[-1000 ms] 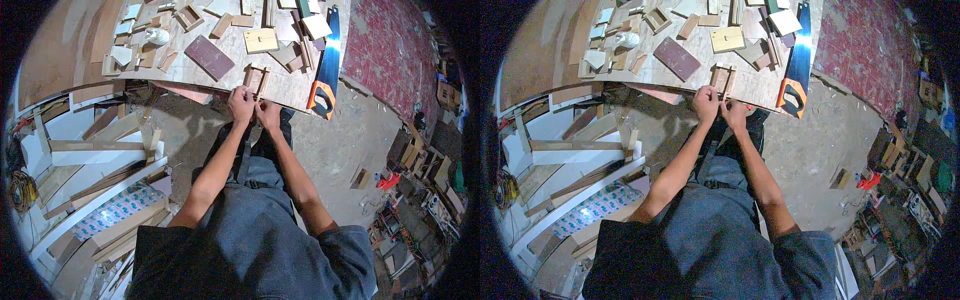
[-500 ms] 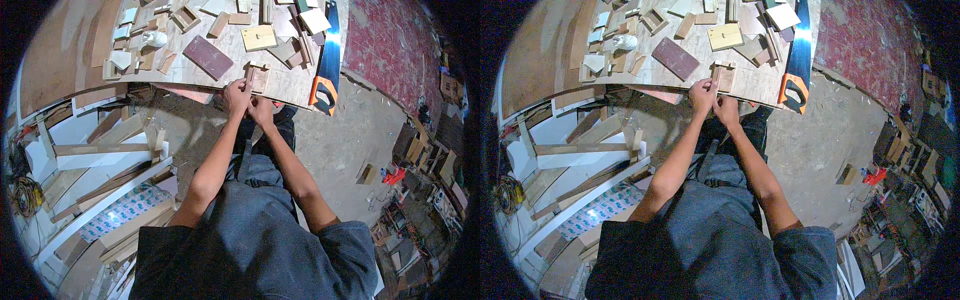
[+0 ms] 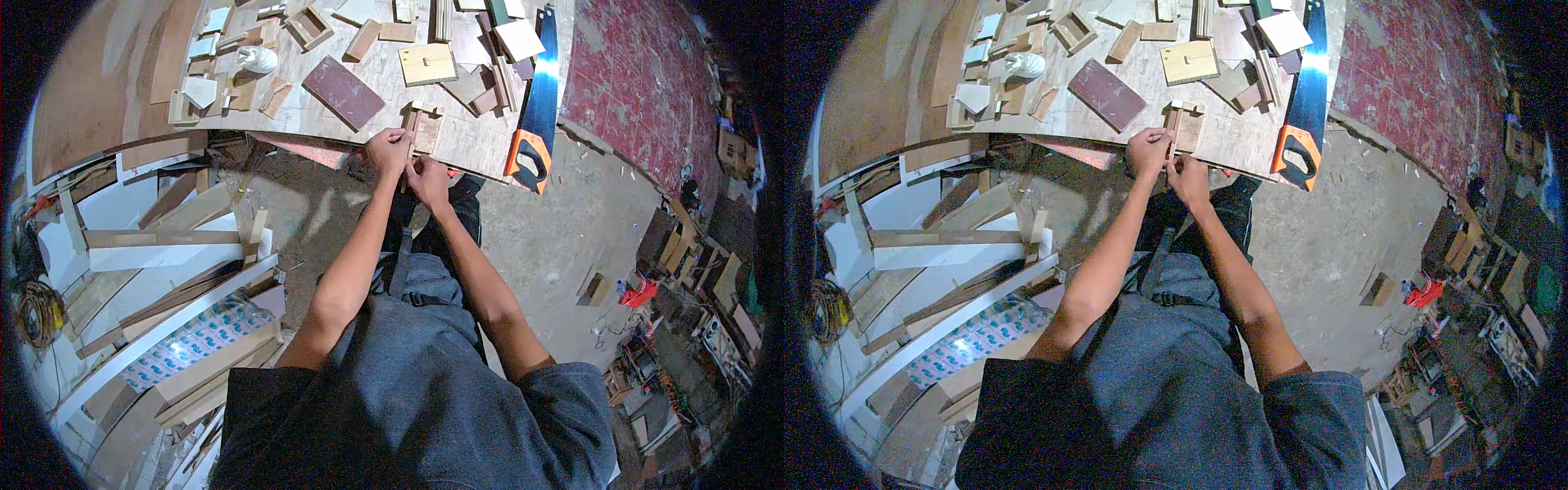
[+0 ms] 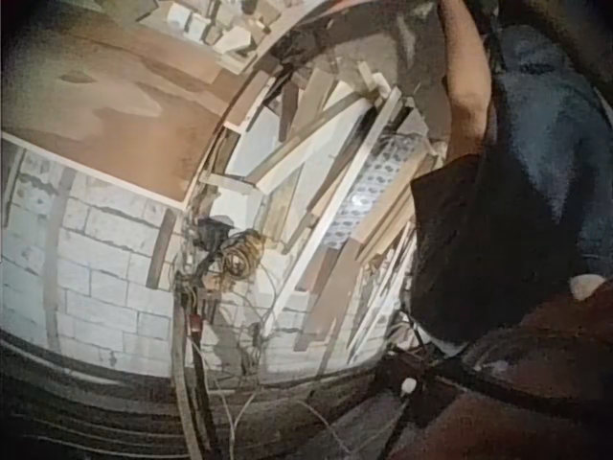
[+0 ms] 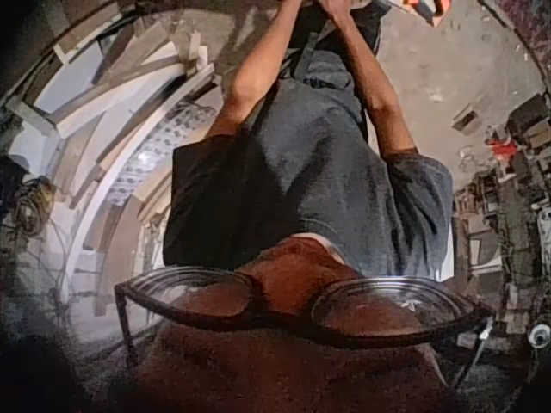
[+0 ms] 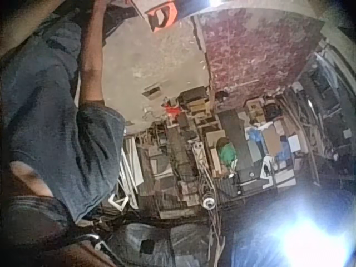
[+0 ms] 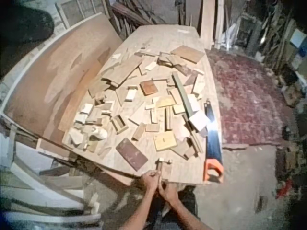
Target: Building a small wooden structure by gluing and sawing small wood pieces.
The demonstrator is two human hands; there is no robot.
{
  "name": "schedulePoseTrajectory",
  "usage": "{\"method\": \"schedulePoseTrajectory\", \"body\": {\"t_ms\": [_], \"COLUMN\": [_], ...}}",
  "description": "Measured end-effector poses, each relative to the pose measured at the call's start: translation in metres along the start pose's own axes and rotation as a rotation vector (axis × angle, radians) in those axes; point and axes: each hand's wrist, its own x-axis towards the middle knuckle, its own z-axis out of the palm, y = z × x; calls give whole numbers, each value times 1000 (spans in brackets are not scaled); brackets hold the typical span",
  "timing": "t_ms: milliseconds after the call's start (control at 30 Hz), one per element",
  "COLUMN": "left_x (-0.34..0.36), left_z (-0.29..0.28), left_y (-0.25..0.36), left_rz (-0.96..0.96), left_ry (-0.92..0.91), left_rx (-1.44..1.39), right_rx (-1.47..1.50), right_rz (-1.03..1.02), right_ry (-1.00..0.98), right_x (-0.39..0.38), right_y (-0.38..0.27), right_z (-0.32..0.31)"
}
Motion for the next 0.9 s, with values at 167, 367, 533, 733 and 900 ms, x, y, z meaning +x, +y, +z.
{"method": "schedulePoseTrajectory", "body": {"t_ms": [167, 367, 533, 733, 900], "left_x": [5, 4, 4, -2, -1], "left_z": [5, 4, 1, -2, -6], "left_y": [-9, -5, 2, 12, 0], "left_rz": [-59, -95, -78, -136, -74], "left_ry": [17, 1, 4, -27, -2], "left_rx": [-163, -99, -59, -150, -138], "right_rx": [-24, 13, -46, -27, -11], "right_rz": [5, 65, -31, -8, -53], "right_ry": [-30, -81, -24, -55, -75], "right_x": [1, 2, 4, 2, -7], "right_y": [-5, -8, 1, 2, -1], "right_z": [-5, -9, -5, -9, -16]}}
